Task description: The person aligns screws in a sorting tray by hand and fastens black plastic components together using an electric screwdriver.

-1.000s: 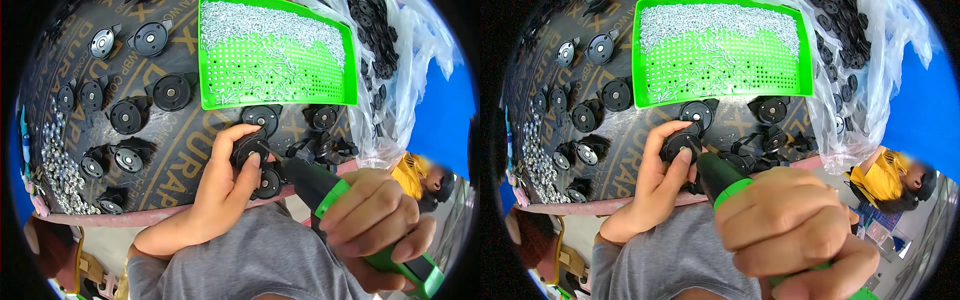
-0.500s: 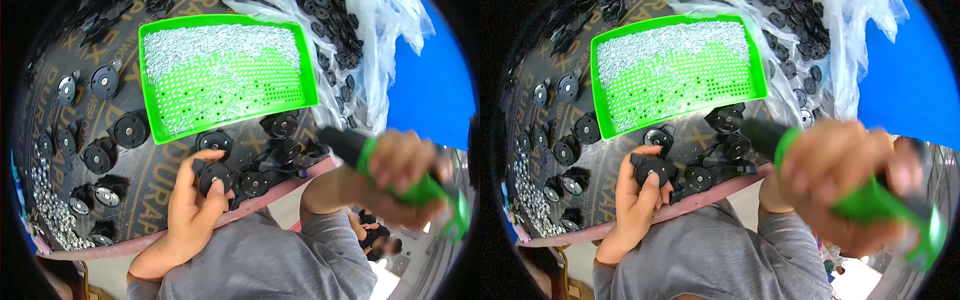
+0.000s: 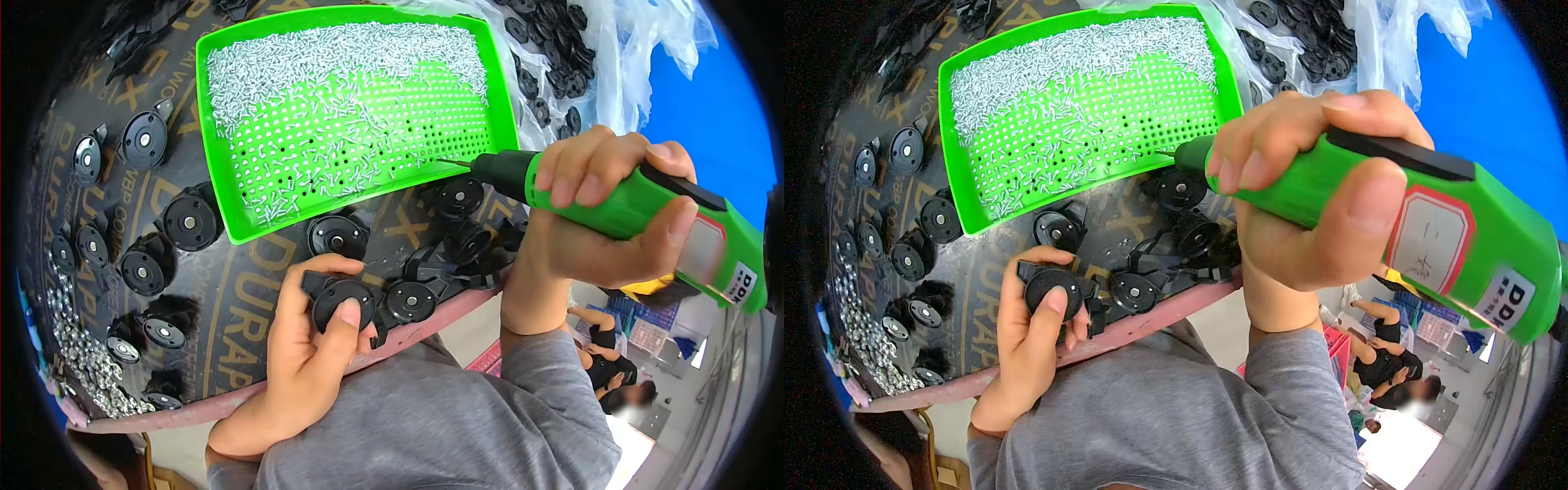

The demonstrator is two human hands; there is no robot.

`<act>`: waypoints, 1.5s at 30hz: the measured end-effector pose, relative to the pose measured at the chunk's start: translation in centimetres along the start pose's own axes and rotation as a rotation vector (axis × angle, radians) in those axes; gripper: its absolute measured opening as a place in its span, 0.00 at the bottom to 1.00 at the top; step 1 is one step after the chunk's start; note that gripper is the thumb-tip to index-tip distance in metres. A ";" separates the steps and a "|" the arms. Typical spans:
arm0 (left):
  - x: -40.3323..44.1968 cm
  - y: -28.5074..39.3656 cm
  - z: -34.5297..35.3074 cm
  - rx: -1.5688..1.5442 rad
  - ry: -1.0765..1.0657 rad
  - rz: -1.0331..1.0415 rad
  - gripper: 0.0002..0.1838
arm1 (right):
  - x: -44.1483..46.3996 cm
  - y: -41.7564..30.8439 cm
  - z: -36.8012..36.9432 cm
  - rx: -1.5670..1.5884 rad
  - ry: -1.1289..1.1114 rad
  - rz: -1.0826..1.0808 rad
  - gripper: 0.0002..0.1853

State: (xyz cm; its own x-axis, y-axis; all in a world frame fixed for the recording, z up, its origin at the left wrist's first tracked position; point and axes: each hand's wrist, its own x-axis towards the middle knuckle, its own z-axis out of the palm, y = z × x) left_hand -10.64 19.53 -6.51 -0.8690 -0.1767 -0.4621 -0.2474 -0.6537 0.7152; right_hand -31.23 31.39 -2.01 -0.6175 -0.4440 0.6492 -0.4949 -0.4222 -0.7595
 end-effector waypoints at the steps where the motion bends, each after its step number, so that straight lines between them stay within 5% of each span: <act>1: 0.0 -0.1 0.0 -0.003 0.007 -0.011 0.16 | 0.0 0.0 0.0 0.004 -0.002 0.001 0.22; 14: -0.1 -0.5 -0.3 0.109 -0.015 -0.013 0.16 | 0.4 -4.8 0.6 0.083 -0.010 -0.006 0.24; 18: 0.1 -0.5 -0.2 0.169 -0.011 0.012 0.14 | -0.5 -8.5 3.5 0.271 -0.030 -0.075 0.16; 20: 0.1 -0.4 -0.5 0.194 -0.046 0.009 0.14 | -1.3 -8.0 5.4 0.363 -0.098 -0.098 0.16; 22: 0.0 -0.3 -0.5 0.180 -0.050 0.004 0.14 | -1.0 -7.1 6.3 0.327 -0.407 -0.021 0.26; 27: 0.0 -0.5 -0.4 0.154 -0.032 0.028 0.14 | -0.8 -5.5 5.3 0.462 -0.591 -0.018 0.27; 45: -0.1 -0.7 -0.7 0.136 -0.042 0.068 0.12 | -2.2 -5.3 6.1 0.425 -0.494 -0.098 0.25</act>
State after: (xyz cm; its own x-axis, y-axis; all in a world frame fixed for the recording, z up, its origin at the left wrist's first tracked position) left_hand -10.09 19.45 -7.35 -0.9021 -0.1845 -0.3901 -0.2409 -0.5348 0.8099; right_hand -23.55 29.82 0.79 -0.1790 -0.6554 0.7337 -0.1870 -0.7095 -0.6794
